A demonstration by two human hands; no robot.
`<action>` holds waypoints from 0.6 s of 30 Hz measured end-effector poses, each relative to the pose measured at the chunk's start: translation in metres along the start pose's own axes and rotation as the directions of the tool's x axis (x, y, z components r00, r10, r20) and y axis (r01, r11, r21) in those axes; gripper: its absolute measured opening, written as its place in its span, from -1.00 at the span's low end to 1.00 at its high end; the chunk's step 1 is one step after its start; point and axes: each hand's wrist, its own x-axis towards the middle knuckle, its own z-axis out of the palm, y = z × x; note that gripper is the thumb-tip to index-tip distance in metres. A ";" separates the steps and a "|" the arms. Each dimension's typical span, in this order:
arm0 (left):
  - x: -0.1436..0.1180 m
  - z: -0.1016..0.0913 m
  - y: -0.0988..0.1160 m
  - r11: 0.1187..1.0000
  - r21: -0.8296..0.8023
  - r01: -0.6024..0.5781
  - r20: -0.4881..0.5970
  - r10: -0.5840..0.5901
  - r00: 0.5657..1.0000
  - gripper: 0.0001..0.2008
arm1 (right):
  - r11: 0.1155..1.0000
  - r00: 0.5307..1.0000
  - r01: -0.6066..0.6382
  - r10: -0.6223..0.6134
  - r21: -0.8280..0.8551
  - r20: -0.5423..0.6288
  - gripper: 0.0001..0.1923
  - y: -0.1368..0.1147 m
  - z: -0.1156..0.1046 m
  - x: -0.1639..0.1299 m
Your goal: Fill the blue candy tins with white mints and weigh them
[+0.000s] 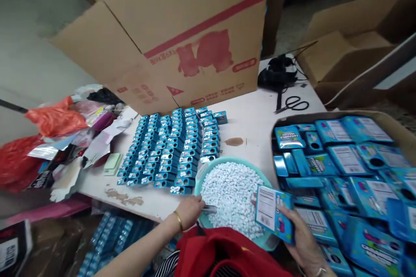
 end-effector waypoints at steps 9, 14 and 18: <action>0.059 0.047 0.044 0.995 -0.066 -0.070 -0.123 0.062 0.990 -0.71 | 0.995 0.994 0.004 -0.015 0.102 0.108 -0.67 0.027 0.001 -0.017; 0.058 0.042 0.023 0.986 -0.099 -0.134 -0.190 0.113 0.975 -0.76 | 0.986 0.979 0.167 -0.167 0.007 0.117 -0.58 0.031 -0.004 -0.015; 0.066 0.041 0.026 0.983 -0.135 -0.125 -0.253 0.088 0.963 -0.77 | 0.955 0.949 0.278 -0.255 -0.107 0.186 -0.38 0.039 -0.012 -0.009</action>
